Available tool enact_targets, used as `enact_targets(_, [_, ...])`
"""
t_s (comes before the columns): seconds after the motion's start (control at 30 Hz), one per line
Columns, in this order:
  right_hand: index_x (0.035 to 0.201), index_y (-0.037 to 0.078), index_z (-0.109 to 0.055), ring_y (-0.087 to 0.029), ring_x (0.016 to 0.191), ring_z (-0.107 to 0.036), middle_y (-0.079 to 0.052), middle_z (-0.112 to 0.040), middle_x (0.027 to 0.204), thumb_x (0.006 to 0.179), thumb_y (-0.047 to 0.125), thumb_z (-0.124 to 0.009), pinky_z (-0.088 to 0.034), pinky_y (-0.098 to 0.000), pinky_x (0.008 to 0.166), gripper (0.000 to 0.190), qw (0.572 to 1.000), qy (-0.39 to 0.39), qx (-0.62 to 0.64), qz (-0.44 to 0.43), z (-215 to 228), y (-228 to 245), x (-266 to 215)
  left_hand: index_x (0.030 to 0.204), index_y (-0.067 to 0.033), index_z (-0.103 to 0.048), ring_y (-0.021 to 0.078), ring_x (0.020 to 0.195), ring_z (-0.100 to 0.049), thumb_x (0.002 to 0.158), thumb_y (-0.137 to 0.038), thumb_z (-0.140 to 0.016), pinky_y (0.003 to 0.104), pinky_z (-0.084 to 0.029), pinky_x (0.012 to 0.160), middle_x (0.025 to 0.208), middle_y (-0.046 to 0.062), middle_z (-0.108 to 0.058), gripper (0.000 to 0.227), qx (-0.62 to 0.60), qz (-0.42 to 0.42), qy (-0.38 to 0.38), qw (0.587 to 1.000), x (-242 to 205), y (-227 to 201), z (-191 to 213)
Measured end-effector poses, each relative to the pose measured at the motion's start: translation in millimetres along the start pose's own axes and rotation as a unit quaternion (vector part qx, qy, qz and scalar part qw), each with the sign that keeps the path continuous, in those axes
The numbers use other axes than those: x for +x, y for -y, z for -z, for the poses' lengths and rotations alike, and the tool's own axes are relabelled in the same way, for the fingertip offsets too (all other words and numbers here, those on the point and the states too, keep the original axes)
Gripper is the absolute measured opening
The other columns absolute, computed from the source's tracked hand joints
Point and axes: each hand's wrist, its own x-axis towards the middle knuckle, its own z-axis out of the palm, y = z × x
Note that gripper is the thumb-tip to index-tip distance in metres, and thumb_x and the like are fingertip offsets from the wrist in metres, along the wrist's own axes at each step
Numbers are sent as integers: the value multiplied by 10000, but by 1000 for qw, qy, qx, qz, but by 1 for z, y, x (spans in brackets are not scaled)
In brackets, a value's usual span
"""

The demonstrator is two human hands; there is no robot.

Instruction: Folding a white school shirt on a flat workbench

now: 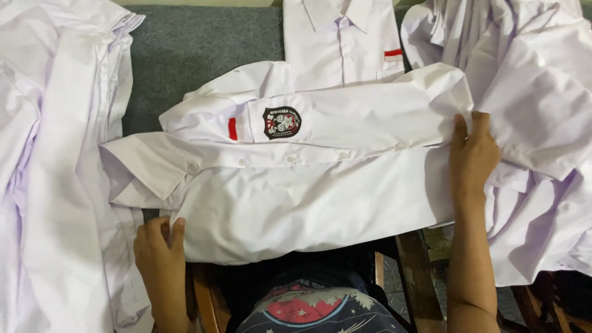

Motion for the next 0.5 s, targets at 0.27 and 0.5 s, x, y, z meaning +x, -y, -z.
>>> enact_targets(0.27, [1281, -69, -531, -448, 748, -609, -277, -679, 954, 1229, 210, -558, -420, -526, 625, 286, 988, 57, 134, -58, 5, -5, 2, 1062, -84, -488, 206, 744, -463, 1017, -569, -457, 387, -407, 717, 844, 44, -481, 488, -138, 102, 72, 983, -6, -14, 29])
enact_targets(0.5, [1257, 14, -531, -507, 814, -660, -208, -731, 1088, 1123, 221, -688, -444, -602, 586, 292, 997, 79, -6, -16, -14, -6, -1, 1415, -96, -424, 296, 1262, -601, 861, -618, -463, 418, -454, 1026, 1333, 139, -660, 762, -205, 236, 150, 938, -5, -25, 44])
